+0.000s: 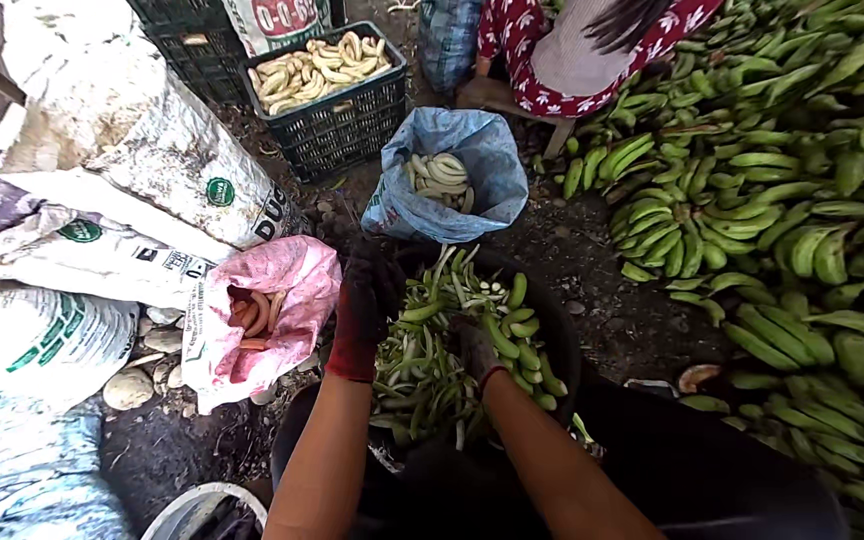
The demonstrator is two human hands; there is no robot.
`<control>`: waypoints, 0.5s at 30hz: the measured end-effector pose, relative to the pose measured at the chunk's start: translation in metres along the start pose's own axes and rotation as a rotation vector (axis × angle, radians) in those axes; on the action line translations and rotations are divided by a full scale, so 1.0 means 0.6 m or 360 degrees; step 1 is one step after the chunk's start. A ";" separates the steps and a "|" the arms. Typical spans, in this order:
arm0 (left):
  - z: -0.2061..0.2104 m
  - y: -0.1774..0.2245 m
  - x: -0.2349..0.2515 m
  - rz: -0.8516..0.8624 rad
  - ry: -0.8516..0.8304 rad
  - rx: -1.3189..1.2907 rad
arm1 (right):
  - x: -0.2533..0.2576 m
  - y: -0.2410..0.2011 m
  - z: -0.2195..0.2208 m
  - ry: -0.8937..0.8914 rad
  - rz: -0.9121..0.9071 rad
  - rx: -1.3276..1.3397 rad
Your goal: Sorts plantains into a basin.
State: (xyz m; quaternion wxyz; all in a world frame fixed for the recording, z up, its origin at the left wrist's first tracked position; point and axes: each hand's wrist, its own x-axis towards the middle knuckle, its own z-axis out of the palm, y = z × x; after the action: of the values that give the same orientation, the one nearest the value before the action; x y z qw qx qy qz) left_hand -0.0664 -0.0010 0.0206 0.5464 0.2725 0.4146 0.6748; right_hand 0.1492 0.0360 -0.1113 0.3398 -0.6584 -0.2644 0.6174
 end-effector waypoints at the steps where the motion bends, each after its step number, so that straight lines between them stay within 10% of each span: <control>1: 0.004 -0.003 -0.005 -0.0007 -0.0036 0.0007 | -0.009 -0.004 -0.012 -0.0001 -0.0010 -0.0059; 15: 0.034 0.012 -0.016 0.0110 -0.0038 -0.0064 | 0.051 -0.037 0.110 0.0173 0.0256 -0.0792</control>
State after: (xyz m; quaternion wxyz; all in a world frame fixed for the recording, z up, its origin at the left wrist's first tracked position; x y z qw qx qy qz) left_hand -0.0508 -0.0056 0.0379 0.5331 0.2837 0.3847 0.6981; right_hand 0.0884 0.0813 -0.1140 0.1310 -0.7727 -0.3363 0.5221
